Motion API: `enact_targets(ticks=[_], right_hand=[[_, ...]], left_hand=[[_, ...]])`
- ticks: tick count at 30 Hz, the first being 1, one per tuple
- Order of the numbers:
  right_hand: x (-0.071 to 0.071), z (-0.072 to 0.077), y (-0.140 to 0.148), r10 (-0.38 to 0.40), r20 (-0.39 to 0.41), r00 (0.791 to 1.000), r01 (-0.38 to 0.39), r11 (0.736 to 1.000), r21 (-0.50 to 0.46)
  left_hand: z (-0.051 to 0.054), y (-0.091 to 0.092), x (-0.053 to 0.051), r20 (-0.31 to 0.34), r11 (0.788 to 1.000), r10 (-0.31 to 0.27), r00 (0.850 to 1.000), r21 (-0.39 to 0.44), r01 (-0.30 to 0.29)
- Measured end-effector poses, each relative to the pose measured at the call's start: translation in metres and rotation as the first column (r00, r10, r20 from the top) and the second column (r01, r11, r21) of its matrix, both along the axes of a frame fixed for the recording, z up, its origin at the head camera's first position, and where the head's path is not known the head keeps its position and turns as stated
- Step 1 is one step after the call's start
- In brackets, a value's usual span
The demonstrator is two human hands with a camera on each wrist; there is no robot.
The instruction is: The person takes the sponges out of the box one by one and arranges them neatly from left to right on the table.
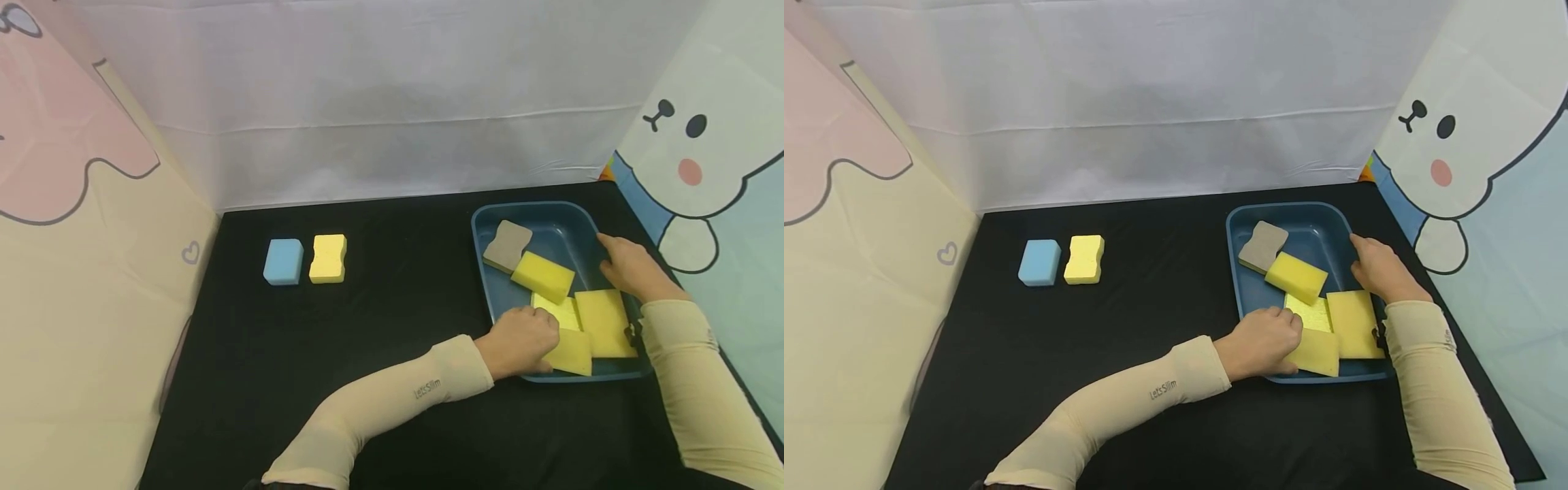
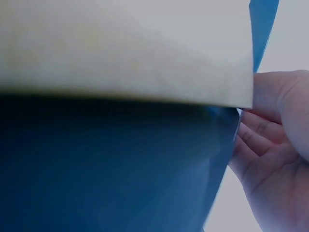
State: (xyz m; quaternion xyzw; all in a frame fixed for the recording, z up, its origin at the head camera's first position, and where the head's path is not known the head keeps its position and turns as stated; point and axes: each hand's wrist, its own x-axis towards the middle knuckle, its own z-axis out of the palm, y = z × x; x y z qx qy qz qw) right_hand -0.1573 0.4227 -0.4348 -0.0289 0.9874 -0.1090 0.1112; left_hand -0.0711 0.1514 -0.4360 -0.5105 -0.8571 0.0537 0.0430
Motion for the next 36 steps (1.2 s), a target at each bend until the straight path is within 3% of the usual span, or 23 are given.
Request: enact_targets(ticks=[5, 9, 14, 19, 29, 36], right_hand=[[0.001, 0.001, 0.0, 0.005, -0.005, 1.0, -0.005, 1.0, 0.003], [0.001, 0.001, -0.001, -0.005, 0.0, 1.0, 0.005, 1.0, 0.001], [0.002, 0.0, -0.002, -0.006, -0.001, 1.0, 0.006, 1.0, 0.0], [0.001, -0.001, -0.001, -0.008, 0.003, 1.0, 0.008, 1.0, -0.004], [0.001, -0.002, 0.0, -0.016, 0.014, 1.0, 0.016, 1.0, -0.011], [0.001, 0.0, 0.0, -0.016, 0.013, 1.0, 0.016, 1.0, -0.009]], left_hand=[[-0.004, 0.009, 0.007, -0.106, 0.999, -0.041, 0.993, -0.012, 0.04], [-0.004, 0.011, 0.013, -0.253, 0.996, -0.042, 0.967, 0.072, 0.062], [-0.009, 0.012, 0.016, -0.342, 0.986, -0.031, 0.939, 0.144, 0.086], [-0.016, 0.015, 0.017, -0.332, 0.99, -0.045, 0.942, 0.113, 0.087], [-0.027, 0.023, 0.014, -0.261, 0.998, -0.04, 0.965, 0.038, 0.051], [-0.024, 0.025, 0.009, -0.189, 0.999, -0.041, 0.981, 0.003, 0.042]])
